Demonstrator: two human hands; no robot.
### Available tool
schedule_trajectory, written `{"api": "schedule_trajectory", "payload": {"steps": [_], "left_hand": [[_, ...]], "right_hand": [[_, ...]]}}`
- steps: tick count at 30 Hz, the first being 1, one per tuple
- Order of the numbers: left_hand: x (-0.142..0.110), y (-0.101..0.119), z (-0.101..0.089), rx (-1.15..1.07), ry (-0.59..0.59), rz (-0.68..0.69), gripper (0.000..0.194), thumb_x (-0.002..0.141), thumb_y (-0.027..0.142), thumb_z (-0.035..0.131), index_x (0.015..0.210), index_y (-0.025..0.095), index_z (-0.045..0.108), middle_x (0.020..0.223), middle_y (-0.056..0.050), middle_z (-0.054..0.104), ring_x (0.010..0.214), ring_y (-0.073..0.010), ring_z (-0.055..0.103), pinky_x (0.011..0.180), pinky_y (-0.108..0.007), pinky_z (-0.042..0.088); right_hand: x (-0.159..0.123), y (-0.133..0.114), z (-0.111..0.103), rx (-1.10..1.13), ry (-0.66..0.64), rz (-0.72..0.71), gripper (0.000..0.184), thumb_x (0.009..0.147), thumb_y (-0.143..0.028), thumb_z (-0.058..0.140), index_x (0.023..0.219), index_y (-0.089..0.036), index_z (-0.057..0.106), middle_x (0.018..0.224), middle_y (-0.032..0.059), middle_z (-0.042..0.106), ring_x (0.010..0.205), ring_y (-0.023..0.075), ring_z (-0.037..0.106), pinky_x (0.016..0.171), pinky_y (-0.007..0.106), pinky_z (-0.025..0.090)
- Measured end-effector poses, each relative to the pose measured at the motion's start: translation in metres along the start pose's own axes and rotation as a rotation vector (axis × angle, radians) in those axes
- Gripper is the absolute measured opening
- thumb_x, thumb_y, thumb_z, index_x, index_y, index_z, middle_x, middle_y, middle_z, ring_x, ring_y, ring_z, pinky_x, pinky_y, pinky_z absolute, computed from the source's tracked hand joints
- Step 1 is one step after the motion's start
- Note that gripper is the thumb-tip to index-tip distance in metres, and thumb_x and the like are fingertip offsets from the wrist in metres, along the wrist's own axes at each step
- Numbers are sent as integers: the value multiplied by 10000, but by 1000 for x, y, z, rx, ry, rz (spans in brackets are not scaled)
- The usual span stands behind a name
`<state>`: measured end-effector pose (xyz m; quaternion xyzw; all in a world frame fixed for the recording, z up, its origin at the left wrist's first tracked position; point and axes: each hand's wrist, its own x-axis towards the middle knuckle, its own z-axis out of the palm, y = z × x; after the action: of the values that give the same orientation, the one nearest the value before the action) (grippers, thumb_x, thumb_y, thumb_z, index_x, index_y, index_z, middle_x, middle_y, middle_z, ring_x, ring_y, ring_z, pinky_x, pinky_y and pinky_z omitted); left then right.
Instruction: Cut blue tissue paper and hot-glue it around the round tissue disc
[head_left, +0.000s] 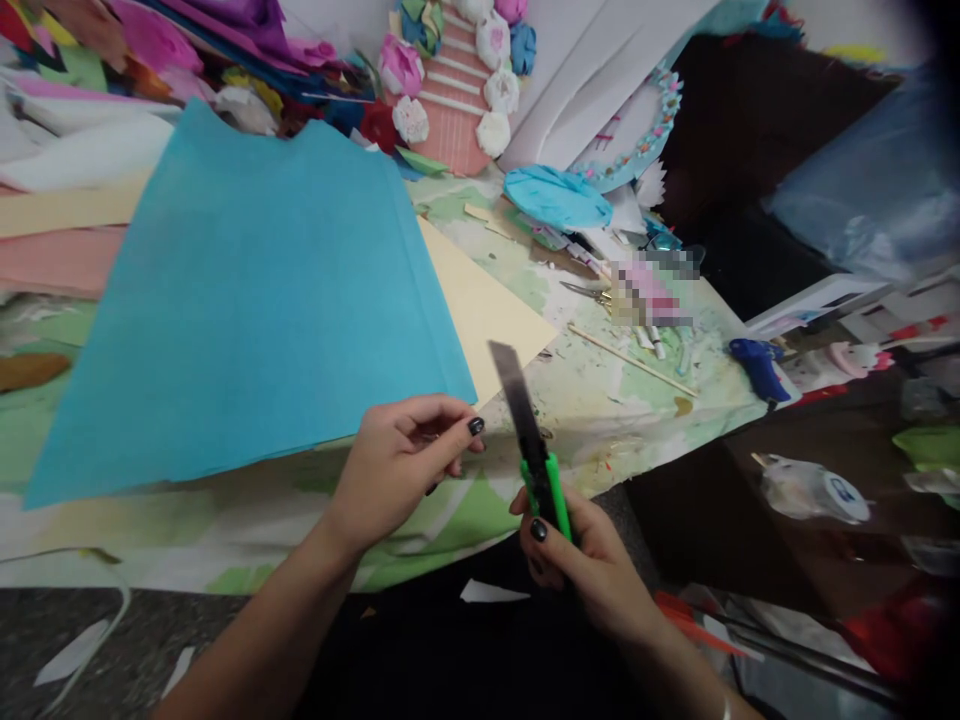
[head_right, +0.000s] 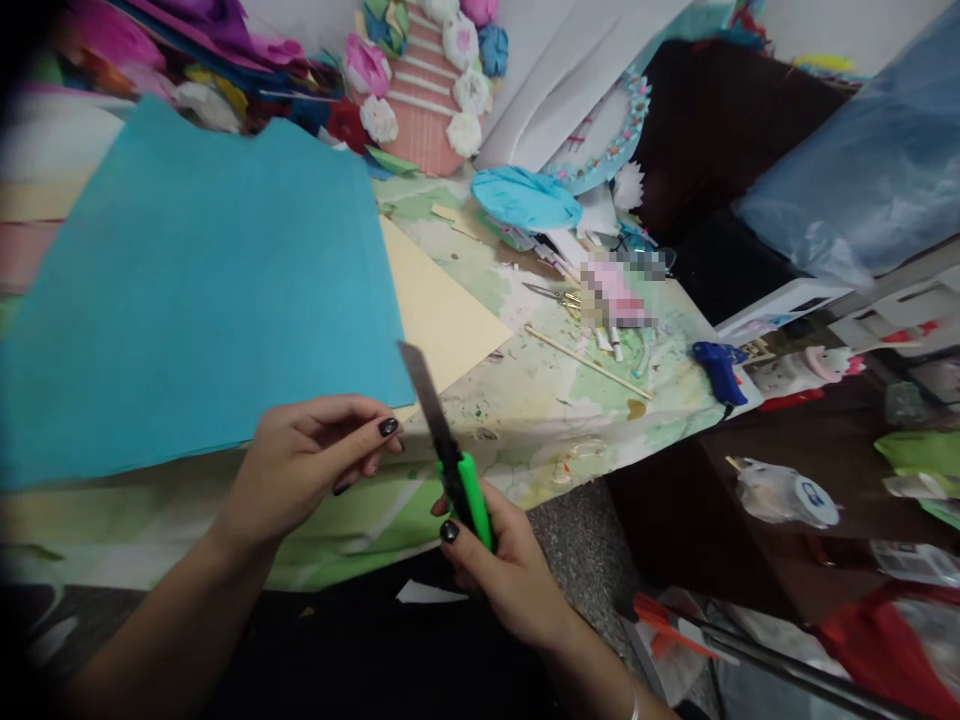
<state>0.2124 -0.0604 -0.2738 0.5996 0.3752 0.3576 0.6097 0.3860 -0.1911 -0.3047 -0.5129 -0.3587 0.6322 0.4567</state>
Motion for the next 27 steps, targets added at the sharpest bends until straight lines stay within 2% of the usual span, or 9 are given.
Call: {"api": "schedule_trajectory", "payload": {"steps": [3,5,8,10,13,15,17,22,27], "left_hand": [[-8,-2,-11,124,129,49,65,765,232,697,721,188,716,555,19,658,451,-85,561,401,-175,433],[-14,-3,-17,247,235,120,25,747,241,727,736,220,735,645,16,712,548,-117,632,488,-212,508],[-18,-6,-24,512,370,239,39,785,292,718,763,264,734,736,25,737,611,-137,642,562,-269,533],[-16,-8,-28,694,404,329,73,840,314,668,818,267,720,804,14,742,643,-144,639,615,-303,537],[-8,-14,-32,889,357,480,136,897,276,598,975,225,697,995,-39,742,931,-206,678,823,-364,544],[-1,-18,-35,962,280,556,213,928,216,525,1082,198,671,1103,-62,724,1149,-241,618,947,-403,509],[7,-22,-37,1002,175,582,301,949,164,434,1163,186,644,1197,-68,694,1270,-260,540,1016,-450,468],[22,-28,-38,1073,-17,571,406,926,108,366,1236,169,622,1337,-87,612,1336,-292,470,1064,-517,415],[26,-27,-36,1109,-52,567,419,923,103,363,1259,148,608,1339,-124,604,1282,-292,521,1054,-518,421]], "right_hand": [[-7,-6,-11,-241,73,-76,356,953,-471,497,1183,-215,587,735,-3,537,576,95,475,566,245,431],[-12,-14,-18,-500,118,-120,383,982,-429,443,1301,-255,566,975,72,654,823,165,606,758,314,507],[-20,-24,-25,-801,94,-196,435,980,-356,451,1409,-299,490,1331,105,588,1197,246,558,996,420,463],[-25,-25,-27,-926,51,-226,474,970,-309,466,1443,-304,446,1349,106,581,1233,251,550,1004,416,471],[-32,-24,-27,-1045,65,-265,514,950,-252,492,1455,-319,421,1238,93,645,1153,229,612,911,341,533],[-35,-23,-25,-1081,81,-293,522,938,-228,502,1447,-320,431,1181,85,669,1099,217,642,853,298,553],[-38,-23,-22,-1089,89,-314,504,930,-216,504,1425,-305,464,1143,83,683,1050,208,663,823,276,559],[-38,-22,-18,-1095,113,-318,488,922,-211,514,1405,-286,495,1067,82,697,967,194,681,795,263,559],[-38,-23,-17,-1105,102,-305,481,930,-224,511,1408,-278,491,1039,85,691,920,186,678,751,260,562]]}}
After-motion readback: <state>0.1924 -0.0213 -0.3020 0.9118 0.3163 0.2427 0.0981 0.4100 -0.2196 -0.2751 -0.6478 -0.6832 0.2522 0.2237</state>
